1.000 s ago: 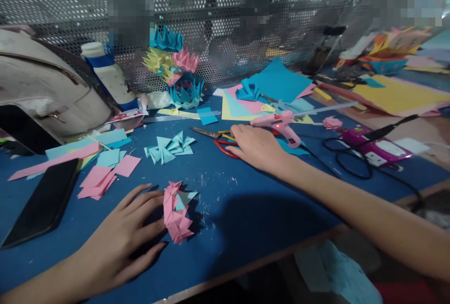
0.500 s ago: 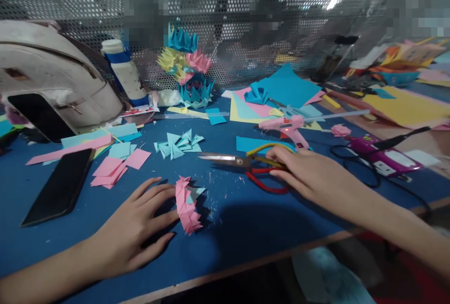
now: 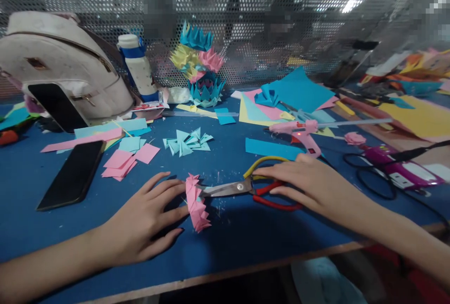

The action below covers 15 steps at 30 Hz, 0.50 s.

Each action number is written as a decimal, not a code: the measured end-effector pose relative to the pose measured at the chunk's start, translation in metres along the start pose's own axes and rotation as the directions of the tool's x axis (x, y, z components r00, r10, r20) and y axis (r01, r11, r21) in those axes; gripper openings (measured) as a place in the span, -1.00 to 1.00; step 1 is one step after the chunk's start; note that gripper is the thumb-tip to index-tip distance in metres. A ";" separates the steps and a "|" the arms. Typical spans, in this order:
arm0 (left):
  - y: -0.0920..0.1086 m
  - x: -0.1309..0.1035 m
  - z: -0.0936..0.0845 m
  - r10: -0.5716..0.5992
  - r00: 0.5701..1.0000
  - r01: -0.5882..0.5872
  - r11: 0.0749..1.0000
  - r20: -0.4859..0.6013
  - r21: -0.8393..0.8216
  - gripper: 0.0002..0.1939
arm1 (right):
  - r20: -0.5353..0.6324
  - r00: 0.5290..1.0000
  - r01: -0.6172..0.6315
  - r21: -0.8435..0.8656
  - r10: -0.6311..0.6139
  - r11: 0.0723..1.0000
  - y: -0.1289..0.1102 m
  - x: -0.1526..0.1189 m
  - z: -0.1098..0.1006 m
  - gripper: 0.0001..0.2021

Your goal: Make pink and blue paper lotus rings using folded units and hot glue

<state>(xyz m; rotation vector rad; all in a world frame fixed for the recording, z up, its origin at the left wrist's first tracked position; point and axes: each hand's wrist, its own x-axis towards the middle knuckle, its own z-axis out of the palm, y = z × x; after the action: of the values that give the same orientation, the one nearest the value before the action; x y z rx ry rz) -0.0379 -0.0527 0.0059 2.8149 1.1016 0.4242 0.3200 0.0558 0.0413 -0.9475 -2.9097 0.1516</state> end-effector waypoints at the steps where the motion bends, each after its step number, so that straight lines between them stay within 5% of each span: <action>1: 0.000 0.000 0.000 0.005 1.000 -0.005 1.000 -0.004 0.006 -0.63 | 0.016 1.000 -0.004 0.010 0.004 1.000 0.000 0.003 0.002 -0.64; 15: 0.000 0.000 0.002 0.020 1.000 -0.020 0.999 0.005 0.040 -0.54 | 0.113 0.994 -0.026 0.134 0.011 0.991 0.001 0.027 0.015 -0.62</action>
<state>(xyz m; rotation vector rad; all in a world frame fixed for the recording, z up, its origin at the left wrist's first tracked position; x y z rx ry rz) -0.0378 -0.0525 0.0039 2.8621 1.0946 0.4014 0.2973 0.0711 0.0276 -0.9741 -2.9458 0.4101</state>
